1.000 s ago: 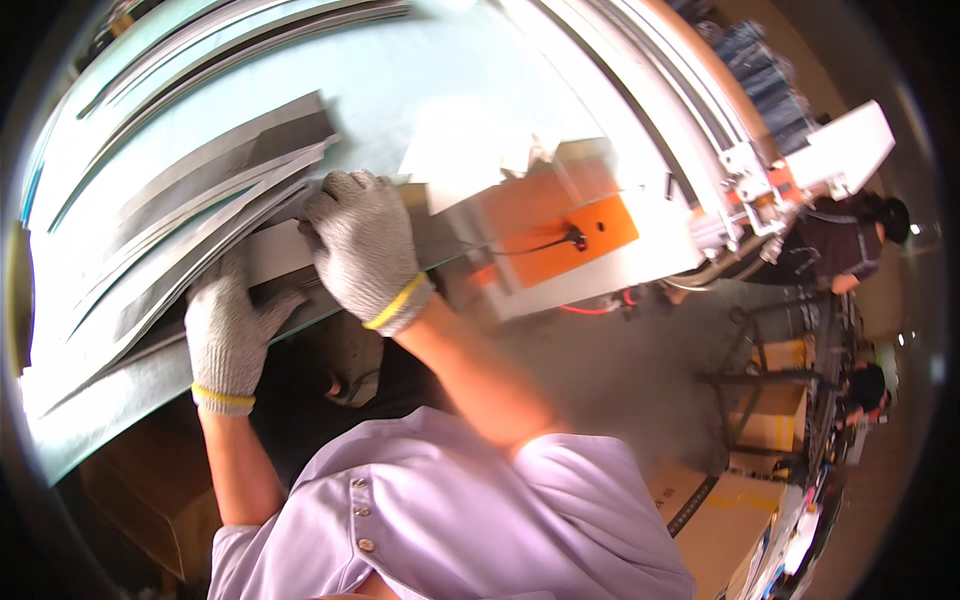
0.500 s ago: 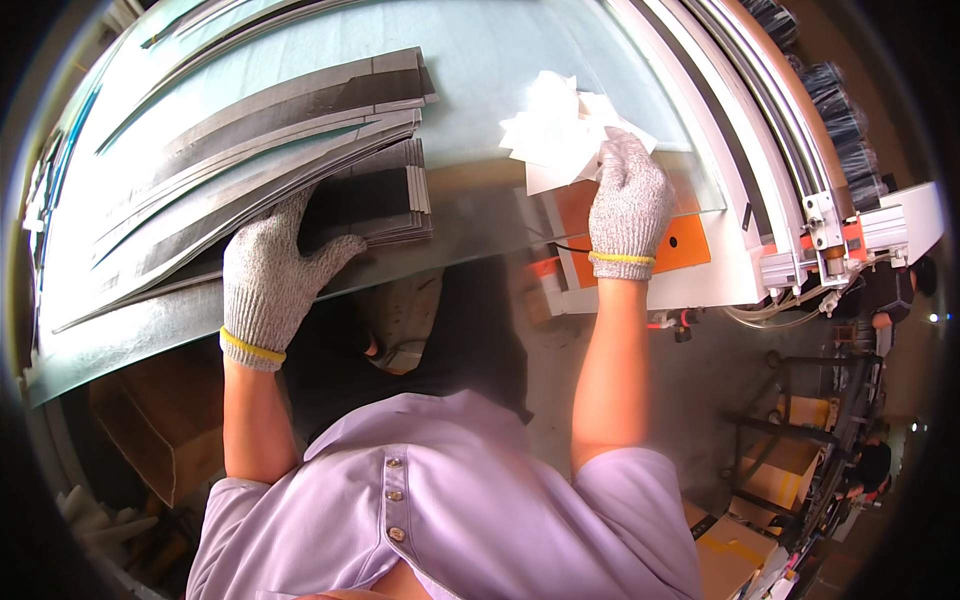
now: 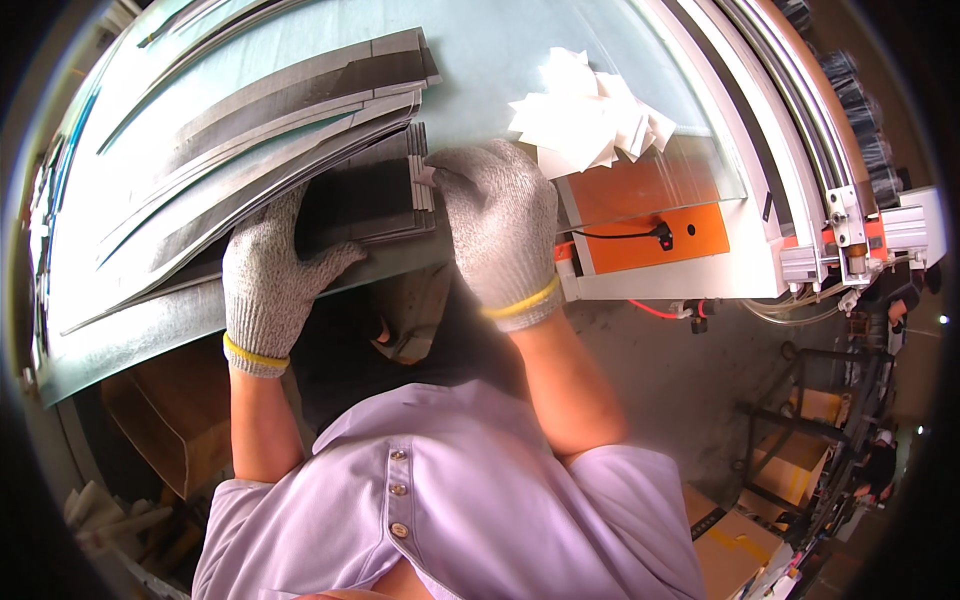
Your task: The person peels a protective film from the surface of a metal sheet using gloved hands. They carefully lift the edge of the film and pull it away from the sheet, repeating the process to remove the covering.
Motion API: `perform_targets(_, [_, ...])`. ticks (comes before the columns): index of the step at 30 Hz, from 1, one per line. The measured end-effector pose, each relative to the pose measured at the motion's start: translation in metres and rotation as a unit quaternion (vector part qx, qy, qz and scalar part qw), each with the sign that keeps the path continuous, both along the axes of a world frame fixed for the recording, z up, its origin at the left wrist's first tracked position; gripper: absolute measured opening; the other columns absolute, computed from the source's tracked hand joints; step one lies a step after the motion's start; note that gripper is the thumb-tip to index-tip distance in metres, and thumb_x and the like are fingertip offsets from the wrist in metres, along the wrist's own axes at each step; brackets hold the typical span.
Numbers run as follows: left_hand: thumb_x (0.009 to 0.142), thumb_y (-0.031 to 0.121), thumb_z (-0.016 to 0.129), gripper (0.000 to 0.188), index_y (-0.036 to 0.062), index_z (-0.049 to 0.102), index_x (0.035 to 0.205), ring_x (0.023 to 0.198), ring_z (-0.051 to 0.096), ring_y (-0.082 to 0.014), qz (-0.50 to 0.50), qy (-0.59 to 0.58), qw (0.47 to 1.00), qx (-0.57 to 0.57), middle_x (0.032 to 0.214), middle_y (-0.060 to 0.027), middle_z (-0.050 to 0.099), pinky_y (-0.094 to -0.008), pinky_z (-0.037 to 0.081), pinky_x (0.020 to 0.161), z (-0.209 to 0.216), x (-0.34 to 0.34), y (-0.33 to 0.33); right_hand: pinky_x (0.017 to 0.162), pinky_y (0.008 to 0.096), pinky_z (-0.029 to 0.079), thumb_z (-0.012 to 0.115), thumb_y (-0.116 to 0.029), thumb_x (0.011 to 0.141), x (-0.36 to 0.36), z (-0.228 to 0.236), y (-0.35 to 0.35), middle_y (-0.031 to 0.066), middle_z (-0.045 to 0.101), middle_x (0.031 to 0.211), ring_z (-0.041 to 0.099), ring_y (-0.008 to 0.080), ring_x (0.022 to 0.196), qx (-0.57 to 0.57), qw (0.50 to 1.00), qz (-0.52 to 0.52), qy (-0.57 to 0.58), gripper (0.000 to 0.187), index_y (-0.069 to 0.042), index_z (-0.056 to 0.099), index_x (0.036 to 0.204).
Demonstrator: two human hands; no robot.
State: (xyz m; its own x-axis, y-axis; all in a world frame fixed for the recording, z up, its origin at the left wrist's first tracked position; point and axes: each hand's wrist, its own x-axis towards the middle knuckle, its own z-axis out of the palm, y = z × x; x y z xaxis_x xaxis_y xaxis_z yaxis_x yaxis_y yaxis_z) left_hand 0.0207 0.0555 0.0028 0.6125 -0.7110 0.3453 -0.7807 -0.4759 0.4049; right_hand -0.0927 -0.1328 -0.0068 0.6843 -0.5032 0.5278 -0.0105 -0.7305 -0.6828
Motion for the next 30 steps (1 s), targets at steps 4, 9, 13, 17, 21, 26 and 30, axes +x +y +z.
perform_targets(4, [0.072, 0.039, 0.086, 0.079, 0.0017, 0.060, 0.136, 0.119, 0.060, -0.0437, 0.005, -0.003, 1.000, 0.002, 0.128, -0.0240, 0.065, -0.0470, 0.047, 0.103, -0.002, 0.000, 0.001, 0.072, 0.0396, 0.054, 0.072, -0.005, 0.081, 0.002, 0.001, 0.000, 0.0152, 0.071, 0.086, 0.068, 0.0331, 0.081, 0.005, 1.000, 0.026, -0.011, 0.010, -0.001, 0.074, 0.090])
perform_targets(9, [0.075, 0.037, 0.085, 0.068, 0.0020, 0.064, 0.130, 0.107, 0.066, -0.0422, 0.007, -0.010, 1.000, -0.022, 0.115, -0.0229, 0.070, -0.0451, 0.052, 0.095, -0.002, 0.000, 0.000, 0.073, 0.0336, 0.056, 0.067, -0.002, 0.089, 0.004, 0.008, 0.012, 0.0136, 0.073, 0.089, 0.072, 0.0223, 0.080, 0.244, 0.968, 0.049, -0.014, 0.011, 0.003, 0.073, 0.097])
perform_targets(13, [0.083, 0.028, 0.081, 0.042, 0.0008, 0.072, 0.113, 0.087, 0.071, -0.0378, 0.042, 0.033, 0.997, -0.053, 0.096, -0.0202, 0.073, -0.0414, 0.055, 0.079, 0.004, -0.004, 0.000, 0.075, 0.0320, 0.056, 0.065, -0.001, 0.092, 0.009, 0.010, 0.012, 0.0145, 0.073, 0.091, 0.072, 0.0222, 0.082, 0.217, 0.974, 0.063, 0.000, 0.013, 0.005, 0.072, 0.100])
perform_targets(17, [0.087, 0.014, 0.077, 0.018, 0.0011, 0.074, 0.098, 0.075, 0.068, -0.0324, 0.064, -0.057, 0.991, -0.106, 0.086, -0.0171, 0.071, -0.0386, 0.053, 0.069, 0.004, -0.011, -0.002, 0.077, 0.0346, 0.055, 0.064, -0.001, 0.092, 0.015, 0.005, 0.010, 0.0167, 0.073, 0.093, 0.072, 0.0291, 0.084, 0.131, 0.988, 0.082, -0.019, 0.011, 0.004, 0.071, 0.098])
perform_targets(21, [0.081, 0.003, 0.076, 0.019, -0.0005, 0.074, 0.100, 0.087, 0.071, -0.0317, -0.011, -0.191, 0.961, -0.199, 0.095, -0.0159, 0.073, -0.0389, 0.056, 0.079, 0.000, -0.019, -0.005, 0.080, 0.0371, 0.055, 0.062, 0.000, 0.092, 0.018, 0.006, 0.016, 0.0180, 0.072, 0.095, 0.071, 0.0332, 0.086, 0.122, 0.987, 0.098, -0.045, 0.012, 0.003, 0.069, 0.101])
perform_targets(26, [0.077, -0.002, 0.075, 0.025, -0.0019, 0.073, 0.102, 0.096, 0.071, -0.0361, -0.176, -0.128, 0.950, -0.225, 0.101, -0.0194, 0.073, -0.0423, 0.056, 0.089, 0.004, -0.040, -0.013, 0.081, 0.0378, 0.055, 0.063, 0.000, 0.091, 0.018, 0.001, 0.015, 0.0190, 0.072, 0.096, 0.070, 0.0339, 0.087, 0.157, 0.981, 0.107, -0.040, 0.016, 0.003, 0.067, 0.106])
perform_targets(30, [0.092, 0.018, 0.068, 0.030, 0.0026, 0.069, 0.117, 0.097, 0.064, -0.0390, 0.024, -0.126, 0.991, -0.033, 0.110, -0.0179, 0.069, -0.0475, 0.051, 0.088, -0.008, -0.047, -0.029, 0.080, 0.0380, 0.054, 0.064, -0.002, 0.091, 0.020, -0.004, 0.009, 0.0175, 0.071, 0.094, 0.069, 0.0328, 0.087, 0.141, 0.984, 0.074, -0.086, 0.011, 0.001, 0.067, 0.101])
